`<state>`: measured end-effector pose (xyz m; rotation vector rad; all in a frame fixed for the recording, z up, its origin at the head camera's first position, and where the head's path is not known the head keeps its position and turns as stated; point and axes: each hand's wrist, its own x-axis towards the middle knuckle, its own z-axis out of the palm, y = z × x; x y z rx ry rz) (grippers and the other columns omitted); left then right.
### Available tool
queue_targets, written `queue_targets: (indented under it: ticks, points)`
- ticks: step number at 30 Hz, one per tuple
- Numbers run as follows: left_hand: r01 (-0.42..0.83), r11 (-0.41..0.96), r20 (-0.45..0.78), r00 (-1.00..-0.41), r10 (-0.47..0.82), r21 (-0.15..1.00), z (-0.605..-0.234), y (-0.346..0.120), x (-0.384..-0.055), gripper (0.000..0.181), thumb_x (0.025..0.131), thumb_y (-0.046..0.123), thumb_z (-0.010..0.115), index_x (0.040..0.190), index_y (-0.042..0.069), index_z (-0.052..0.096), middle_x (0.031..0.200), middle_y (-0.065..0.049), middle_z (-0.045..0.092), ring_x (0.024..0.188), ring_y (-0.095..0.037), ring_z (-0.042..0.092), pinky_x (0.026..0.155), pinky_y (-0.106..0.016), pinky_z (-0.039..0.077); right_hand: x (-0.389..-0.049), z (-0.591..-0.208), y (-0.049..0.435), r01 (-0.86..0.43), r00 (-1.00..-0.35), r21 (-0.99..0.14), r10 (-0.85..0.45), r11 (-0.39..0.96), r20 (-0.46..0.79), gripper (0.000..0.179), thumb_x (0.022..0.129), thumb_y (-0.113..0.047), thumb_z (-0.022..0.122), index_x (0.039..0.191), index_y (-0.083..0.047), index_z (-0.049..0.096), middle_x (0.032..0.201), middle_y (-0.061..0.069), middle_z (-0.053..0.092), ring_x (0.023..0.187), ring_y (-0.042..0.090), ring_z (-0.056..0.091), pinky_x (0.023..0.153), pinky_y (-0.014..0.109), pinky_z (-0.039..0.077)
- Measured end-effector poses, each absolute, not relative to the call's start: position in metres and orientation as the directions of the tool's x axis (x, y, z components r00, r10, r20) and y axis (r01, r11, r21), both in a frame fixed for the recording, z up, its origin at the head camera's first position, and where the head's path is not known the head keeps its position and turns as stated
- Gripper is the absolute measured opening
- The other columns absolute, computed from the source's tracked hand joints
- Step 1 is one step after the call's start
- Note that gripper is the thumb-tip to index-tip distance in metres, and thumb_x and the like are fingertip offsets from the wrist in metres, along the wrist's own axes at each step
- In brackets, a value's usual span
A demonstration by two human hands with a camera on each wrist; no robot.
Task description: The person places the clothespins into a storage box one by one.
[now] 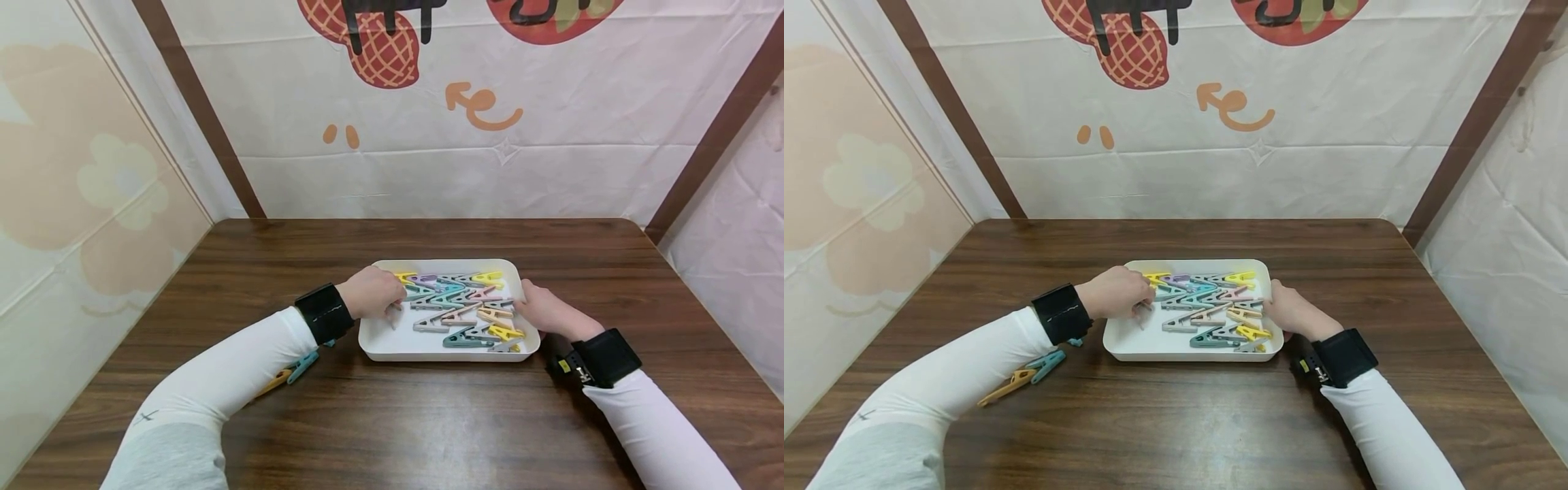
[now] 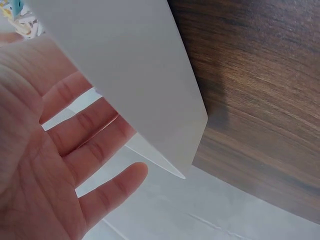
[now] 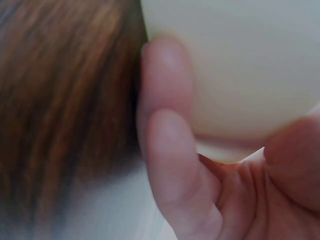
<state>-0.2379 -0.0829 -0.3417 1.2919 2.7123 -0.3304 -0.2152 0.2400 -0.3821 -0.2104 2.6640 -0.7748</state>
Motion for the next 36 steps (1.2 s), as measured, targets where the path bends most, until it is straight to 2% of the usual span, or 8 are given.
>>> queue_targets:
  ticks: [5, 11, 18, 20, 25, 30, 36]
  points:
    - [0.786, 0.606, -0.154, -0.618, 0.771, -0.118, -0.341, -0.091, -0.237, 0.009, 0.086, 0.012, 0.073, 0.094, 0.013, 0.069, 0.091, 0.001, 0.068, 0.083, -0.014, 0.059, 0.072, -0.032, 0.047, -0.215, -0.383, 0.240, -0.044, -0.923, -0.541, -0.242, 0.840, -0.301, 0.053, 0.102, -0.013, 0.042, 0.139, 0.018, 0.020, 0.112, 0.032, 0.051, 0.065, 0.022, 0.057, 0.052, 0.033, 0.047]
    - [0.783, 0.616, -0.059, -0.621, 0.782, -0.086, -0.328, -0.106, -0.235, 0.016, 0.084, 0.013, 0.074, 0.100, 0.011, 0.071, 0.098, -0.002, 0.068, 0.078, -0.015, 0.058, 0.065, -0.030, 0.046, -0.213, -0.380, 0.239, -0.032, -0.921, -0.560, -0.242, 0.828, -0.304, 0.052, 0.102, -0.012, 0.041, 0.138, 0.018, 0.019, 0.111, 0.033, 0.052, 0.061, 0.021, 0.057, 0.050, 0.034, 0.048]
    - [0.683, 0.730, 0.019, -0.730, 0.683, 0.001, -0.313, -0.138, -0.227, 0.016, 0.087, 0.023, 0.072, 0.098, 0.011, 0.069, 0.082, 0.002, 0.062, 0.065, -0.012, 0.052, 0.058, -0.028, 0.043, -0.212, -0.377, 0.239, -0.042, -0.923, -0.560, -0.247, 0.827, -0.295, 0.053, 0.102, -0.013, 0.042, 0.138, 0.018, 0.019, 0.111, 0.032, 0.050, 0.064, 0.022, 0.055, 0.053, 0.033, 0.046]
    - [0.639, 0.768, 0.018, -0.769, 0.639, 0.042, -0.313, -0.150, -0.224, 0.017, 0.088, 0.025, 0.071, 0.099, 0.012, 0.069, 0.080, 0.004, 0.059, 0.066, -0.011, 0.052, 0.060, -0.029, 0.044, -0.213, -0.378, 0.239, -0.043, -0.922, -0.559, -0.248, 0.828, -0.296, 0.053, 0.102, -0.013, 0.042, 0.138, 0.018, 0.018, 0.111, 0.032, 0.050, 0.064, 0.022, 0.055, 0.052, 0.033, 0.046]
    - [0.541, 0.828, -0.037, -0.834, 0.551, 0.147, -0.316, -0.179, -0.216, 0.023, 0.087, 0.026, 0.072, 0.103, 0.010, 0.069, 0.092, -0.001, 0.067, 0.079, -0.015, 0.060, 0.070, -0.036, 0.050, -0.214, -0.377, 0.238, -0.051, -0.921, -0.549, -0.251, 0.834, -0.297, 0.054, 0.102, -0.013, 0.042, 0.138, 0.018, 0.019, 0.112, 0.033, 0.051, 0.065, 0.021, 0.056, 0.053, 0.033, 0.047]
    - [0.495, 0.845, -0.120, -0.844, 0.523, 0.201, -0.322, -0.198, -0.205, 0.029, 0.084, 0.017, 0.075, 0.110, 0.006, 0.068, 0.106, -0.008, 0.069, 0.098, -0.026, 0.064, 0.081, -0.045, 0.051, -0.215, -0.377, 0.238, -0.056, -0.922, -0.545, -0.253, 0.836, -0.293, 0.052, 0.102, -0.013, 0.042, 0.137, 0.019, 0.020, 0.107, 0.031, 0.053, 0.063, 0.021, 0.057, 0.052, 0.033, 0.047]
    - [0.464, 0.848, -0.177, -0.840, 0.513, 0.258, -0.332, -0.210, -0.196, 0.036, 0.079, 0.009, 0.079, 0.112, 0.005, 0.067, 0.108, -0.008, 0.068, 0.101, -0.028, 0.062, 0.084, -0.049, 0.049, -0.214, -0.379, 0.239, -0.053, -0.920, -0.547, -0.254, 0.836, -0.299, 0.052, 0.102, -0.012, 0.041, 0.138, 0.018, 0.020, 0.108, 0.032, 0.053, 0.063, 0.021, 0.057, 0.052, 0.033, 0.048]
